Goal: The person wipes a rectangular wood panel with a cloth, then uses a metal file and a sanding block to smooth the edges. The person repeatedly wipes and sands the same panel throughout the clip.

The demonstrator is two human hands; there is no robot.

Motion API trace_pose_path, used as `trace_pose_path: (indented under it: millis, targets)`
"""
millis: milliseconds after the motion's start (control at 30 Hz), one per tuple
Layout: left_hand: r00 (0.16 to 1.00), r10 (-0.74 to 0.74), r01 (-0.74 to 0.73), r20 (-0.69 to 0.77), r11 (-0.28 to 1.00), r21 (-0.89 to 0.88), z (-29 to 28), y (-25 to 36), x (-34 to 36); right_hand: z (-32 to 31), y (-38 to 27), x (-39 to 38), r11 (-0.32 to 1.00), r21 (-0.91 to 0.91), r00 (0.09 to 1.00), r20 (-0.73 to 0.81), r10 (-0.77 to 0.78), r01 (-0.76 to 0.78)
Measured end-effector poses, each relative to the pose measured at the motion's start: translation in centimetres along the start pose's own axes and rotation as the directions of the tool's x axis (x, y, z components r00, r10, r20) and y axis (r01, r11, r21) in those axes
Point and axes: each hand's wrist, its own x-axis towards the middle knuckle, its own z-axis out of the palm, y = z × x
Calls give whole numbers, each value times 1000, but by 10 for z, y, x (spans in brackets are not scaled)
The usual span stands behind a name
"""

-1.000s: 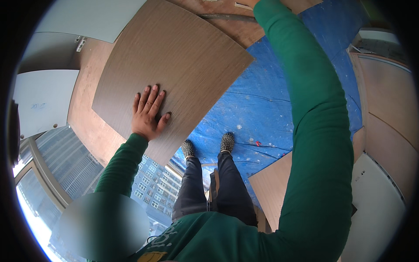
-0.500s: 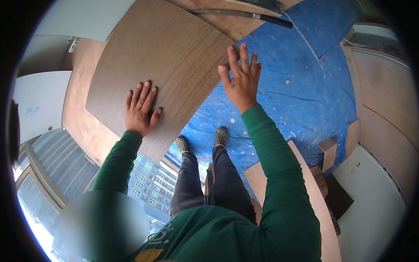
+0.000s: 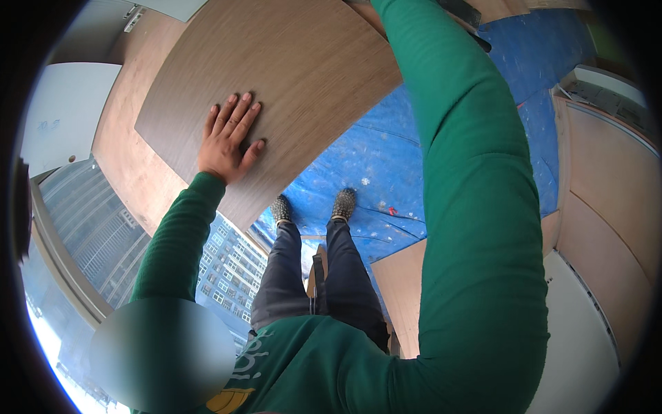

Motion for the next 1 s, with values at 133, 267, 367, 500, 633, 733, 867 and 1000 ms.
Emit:
trace_pose_path:
  millis: [133,267,367,500,633,733,867,1000]
  targets:
    - [998,-62,62,24,998,15,-8,-8,-26,-15,-54,-3,999,-48,986,169,6,2]
    - [1000,-3,3,-9,999,-42,1,1,0,2,20,34,977,202,910,-414,25,65]
    - [1000,-30,30,0,999,-27,-5,-3,-12,-37,6,48,916,395,824,-540,173,66]
    - [999,-39,39,20,998,-47,-7,0,-11,-98,24,8,473,878,832,-313,458,69]
    - [996,-62,63,68,998,-15,-6,0,-11,-116,22,-65,-251,968,819,146,555,-3]
    - [998,-52,53,46,998,-17,-7,0,-9,-129,17,-105,-466,884,825,244,510,26]
    - [999,-34,34,17,999,-10,-7,1,-9,-160,2,-188,-216,976,882,123,454,-25]
    - [999,-33,33,0,999,33,0,-2,-10,-161,-62,-274,513,829,967,119,224,-221]
